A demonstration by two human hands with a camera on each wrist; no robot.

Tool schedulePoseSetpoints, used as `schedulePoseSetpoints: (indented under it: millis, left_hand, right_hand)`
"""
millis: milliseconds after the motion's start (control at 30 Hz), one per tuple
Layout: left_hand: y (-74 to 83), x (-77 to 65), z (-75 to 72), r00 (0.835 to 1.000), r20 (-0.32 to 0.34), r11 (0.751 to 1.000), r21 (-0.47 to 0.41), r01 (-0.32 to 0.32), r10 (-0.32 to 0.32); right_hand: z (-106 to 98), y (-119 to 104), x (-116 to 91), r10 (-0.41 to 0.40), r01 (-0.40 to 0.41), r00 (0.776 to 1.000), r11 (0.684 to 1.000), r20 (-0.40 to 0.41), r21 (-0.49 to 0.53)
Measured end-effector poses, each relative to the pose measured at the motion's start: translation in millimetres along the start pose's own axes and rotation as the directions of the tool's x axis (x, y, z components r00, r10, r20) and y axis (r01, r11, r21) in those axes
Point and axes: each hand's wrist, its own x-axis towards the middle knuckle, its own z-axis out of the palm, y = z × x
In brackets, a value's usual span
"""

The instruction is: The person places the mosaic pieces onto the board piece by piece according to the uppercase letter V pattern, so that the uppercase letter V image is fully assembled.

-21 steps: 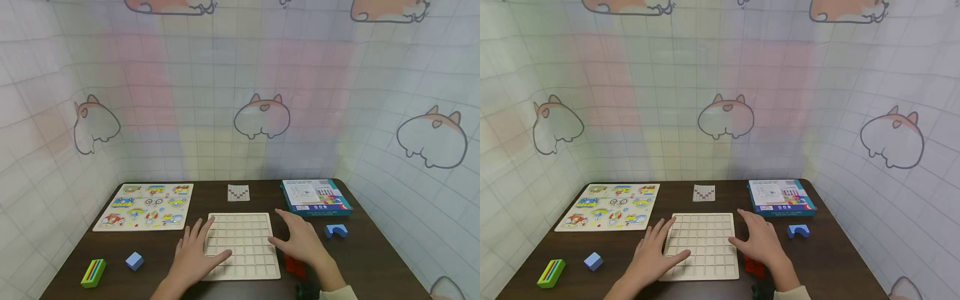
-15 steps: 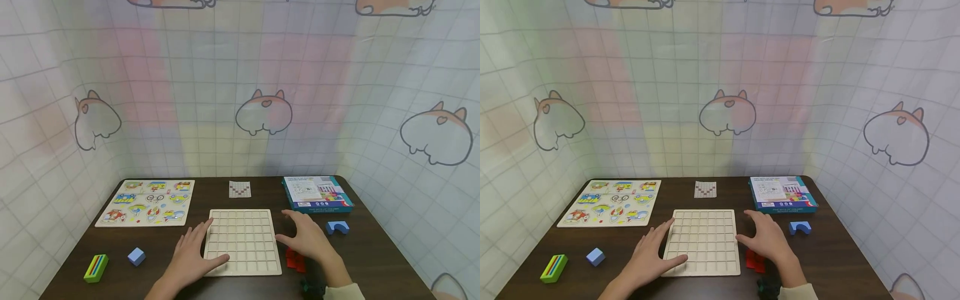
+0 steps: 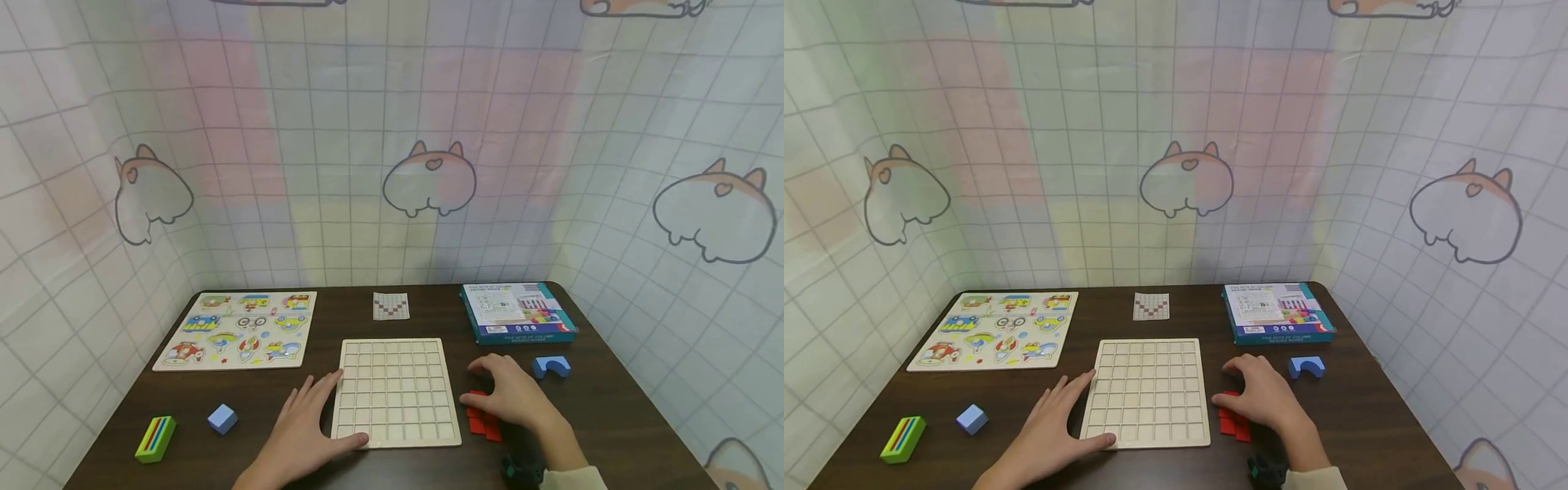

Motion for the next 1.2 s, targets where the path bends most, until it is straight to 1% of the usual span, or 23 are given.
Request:
schedulePoseSetpoints:
  millis: [133, 333, 500, 600, 767, 967, 1200]
  left_hand:
    - [0.2, -0.5, 0.0, 1.0, 0.007, 1.0, 0.006, -0.006, 0.006]
    - [-4.6, -3.0, -5.5, 1.0, -0.011, 1.0, 0.012, 0.001, -0.001]
    - [-4.9, -0.2, -2.6, 1.0, 0.003, 1.0, 0.004, 0.001, -0.001]
    - [-4.6, -0.4, -1.0, 1.0, 0.005, 1.0, 0.013, -0.001, 0.001]
    - [-4.1, 0.0, 2.4, 1.0, 0.023, 1.0, 0.027, -0.009, 0.009]
    - [-4.2, 0.5, 3.4, 0.999, 0.031, 0.999, 0.031, -0.013, 0.012]
    - [-5.8, -1.0, 2.3, 0.999, 0.027, 0.999, 0.04, -0.018, 0.017]
  right_hand:
    - [0.4, -0.5, -1.8, 0.01, -0.01, 1.0, 1.0, 0.007, -0.016]
    - [1.5, -6.5, 4.3, -0.021, 0.021, 0.999, 1.0, 0.032, 0.004]
    - [-3.1, -4.4, 3.6, 0.0, 0.0, 0.999, 1.0, 0.053, 0.007]
    - [-4.0, -2.7, 2.5, 0.007, -0.007, 0.997, 1.0, 0.073, 0.004]
    - [-5.0, -0.5, -0.9, 0.042, -0.043, 0.995, 0.999, 0.095, 0.011]
    - [-4.5, 0.2, -1.0, 0.02, -0.021, 0.996, 1.0, 0.086, 0.011]
    - [-1.3, 1.2, 1.1, -0.023, 0.023, 0.999, 1.0, 0.04, 0.002]
